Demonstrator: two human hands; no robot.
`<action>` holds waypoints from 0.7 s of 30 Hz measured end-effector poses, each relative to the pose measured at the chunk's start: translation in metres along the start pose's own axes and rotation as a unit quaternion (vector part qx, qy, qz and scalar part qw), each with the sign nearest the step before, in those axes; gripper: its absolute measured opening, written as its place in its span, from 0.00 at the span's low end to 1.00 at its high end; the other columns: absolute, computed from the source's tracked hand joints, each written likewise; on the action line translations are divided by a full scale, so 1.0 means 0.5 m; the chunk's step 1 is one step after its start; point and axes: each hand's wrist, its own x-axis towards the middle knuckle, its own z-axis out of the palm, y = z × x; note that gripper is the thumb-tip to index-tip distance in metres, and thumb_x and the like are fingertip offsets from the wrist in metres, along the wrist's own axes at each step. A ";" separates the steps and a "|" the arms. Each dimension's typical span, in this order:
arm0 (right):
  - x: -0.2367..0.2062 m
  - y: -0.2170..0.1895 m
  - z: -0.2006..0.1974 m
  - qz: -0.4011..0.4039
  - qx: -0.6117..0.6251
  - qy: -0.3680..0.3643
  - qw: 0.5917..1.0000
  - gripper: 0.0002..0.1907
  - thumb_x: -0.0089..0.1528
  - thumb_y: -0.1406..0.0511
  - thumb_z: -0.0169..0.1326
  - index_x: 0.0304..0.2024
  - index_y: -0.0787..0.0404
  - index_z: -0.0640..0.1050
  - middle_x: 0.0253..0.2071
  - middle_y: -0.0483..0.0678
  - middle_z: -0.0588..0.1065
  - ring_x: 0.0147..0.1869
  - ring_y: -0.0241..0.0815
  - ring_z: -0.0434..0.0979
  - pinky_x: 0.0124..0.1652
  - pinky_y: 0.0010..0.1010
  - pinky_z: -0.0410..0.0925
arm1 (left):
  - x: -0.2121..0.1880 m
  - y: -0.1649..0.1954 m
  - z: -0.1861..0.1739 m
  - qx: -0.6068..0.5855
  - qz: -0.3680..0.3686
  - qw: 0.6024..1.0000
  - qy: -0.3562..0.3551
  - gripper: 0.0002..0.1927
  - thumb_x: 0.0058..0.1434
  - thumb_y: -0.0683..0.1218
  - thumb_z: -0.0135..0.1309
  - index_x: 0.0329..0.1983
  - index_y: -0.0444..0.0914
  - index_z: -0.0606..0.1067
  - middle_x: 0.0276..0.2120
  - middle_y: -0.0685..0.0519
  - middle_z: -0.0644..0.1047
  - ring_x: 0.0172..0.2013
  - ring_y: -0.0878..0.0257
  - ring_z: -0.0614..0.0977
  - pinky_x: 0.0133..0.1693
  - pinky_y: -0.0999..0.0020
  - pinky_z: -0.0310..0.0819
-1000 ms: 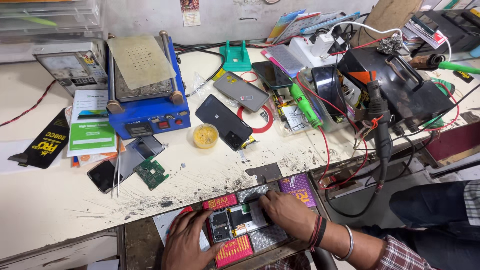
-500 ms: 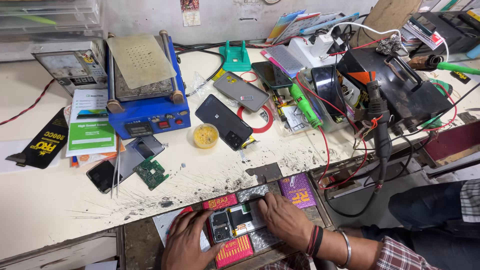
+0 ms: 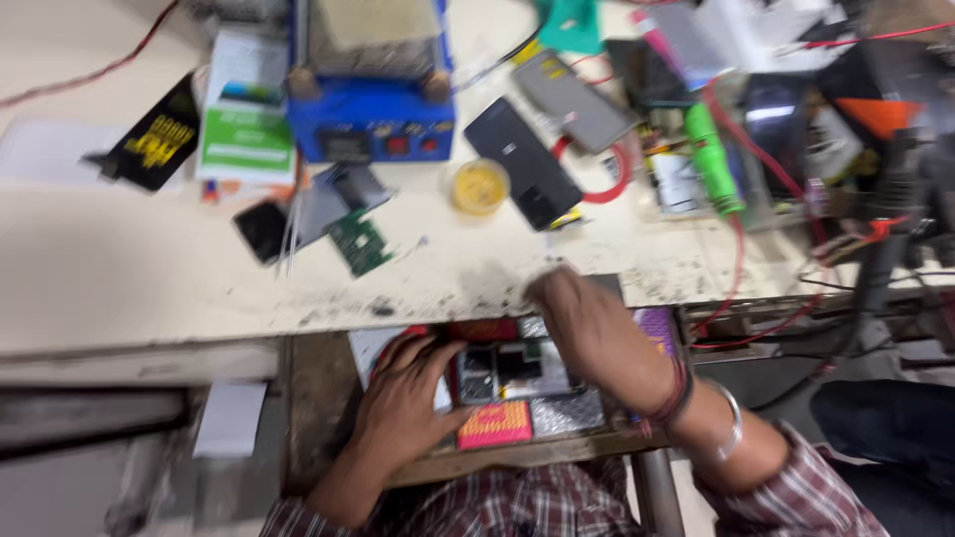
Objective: The person works on a disassembled smartphone at a repair bench, using a small pry tool to manipulate internal components and the battery area of the opened device. They then align the back cover onto the phone body and press it into place on the work surface.
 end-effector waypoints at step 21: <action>0.265 -0.041 0.136 -0.056 0.030 0.031 0.998 0.08 0.64 0.67 0.56 0.44 0.60 0.72 0.36 0.52 0.78 0.38 0.56 0.79 0.38 0.46 0.70 | -0.012 -0.009 -0.014 -0.035 0.037 0.998 0.036 0.45 0.44 0.57 0.72 0.64 0.41 0.69 0.55 0.46 0.77 0.63 0.48 0.70 0.64 0.50 0.60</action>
